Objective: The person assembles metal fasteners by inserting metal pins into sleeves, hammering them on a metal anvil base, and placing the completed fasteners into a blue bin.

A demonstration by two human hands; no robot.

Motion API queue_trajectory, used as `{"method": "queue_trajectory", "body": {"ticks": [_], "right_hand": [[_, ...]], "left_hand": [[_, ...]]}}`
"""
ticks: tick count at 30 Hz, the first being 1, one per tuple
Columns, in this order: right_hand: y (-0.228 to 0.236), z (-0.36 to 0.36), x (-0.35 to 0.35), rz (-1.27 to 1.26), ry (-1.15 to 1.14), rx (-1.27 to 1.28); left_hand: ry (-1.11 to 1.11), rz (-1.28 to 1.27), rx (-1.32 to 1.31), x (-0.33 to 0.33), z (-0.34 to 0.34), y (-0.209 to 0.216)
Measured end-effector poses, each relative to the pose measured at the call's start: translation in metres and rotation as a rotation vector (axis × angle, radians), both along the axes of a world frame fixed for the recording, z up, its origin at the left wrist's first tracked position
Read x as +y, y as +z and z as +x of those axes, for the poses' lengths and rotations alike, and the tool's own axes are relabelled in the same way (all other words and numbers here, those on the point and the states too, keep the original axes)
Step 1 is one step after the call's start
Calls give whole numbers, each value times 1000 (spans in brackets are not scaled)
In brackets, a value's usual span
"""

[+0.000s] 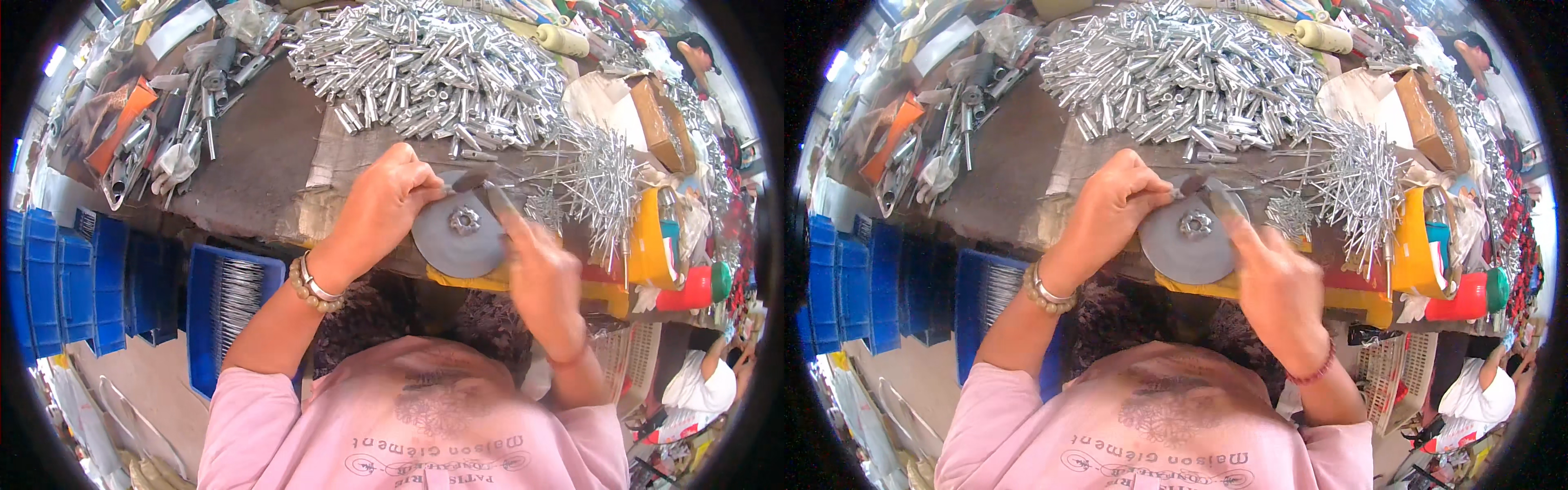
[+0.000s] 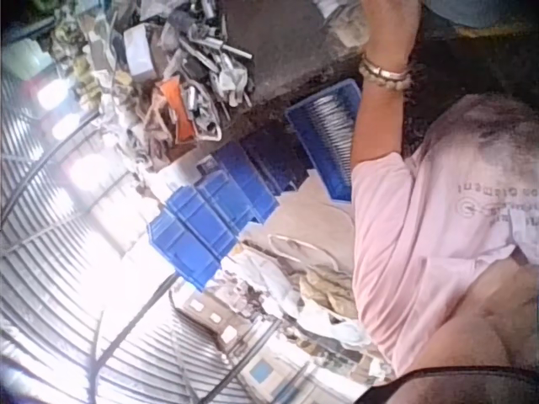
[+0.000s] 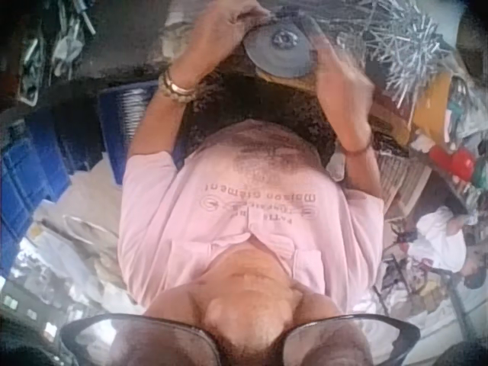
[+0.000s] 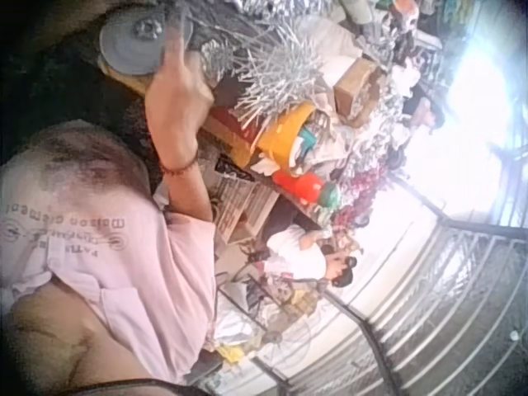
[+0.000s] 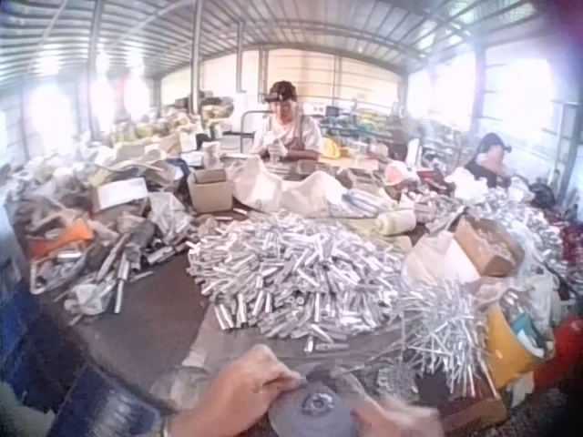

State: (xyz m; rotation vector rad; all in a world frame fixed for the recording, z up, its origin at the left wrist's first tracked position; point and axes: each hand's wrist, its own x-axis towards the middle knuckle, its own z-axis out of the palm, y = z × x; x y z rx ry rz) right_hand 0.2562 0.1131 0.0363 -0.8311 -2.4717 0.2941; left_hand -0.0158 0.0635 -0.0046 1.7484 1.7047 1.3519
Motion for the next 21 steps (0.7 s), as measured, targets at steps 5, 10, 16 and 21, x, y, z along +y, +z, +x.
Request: {"method": "queue_trajectory", "body": {"ticks": [5, 10, 16, 21], "right_hand": [[18, -12, 3, -114, -71, -89], [38, -5, -6, -217, -62, 311], [19, -10, 3, -169, -150, -227], [18, -6, 3, -223, -56, 61]], "left_hand": [[-15, -8, 0, -2, -3, -2], [-24, -20, -79, -3, -3, 0], [-36, -7, -73, 2, -3, 3], [-9, -79, -75, -3, -2, 3]]}}
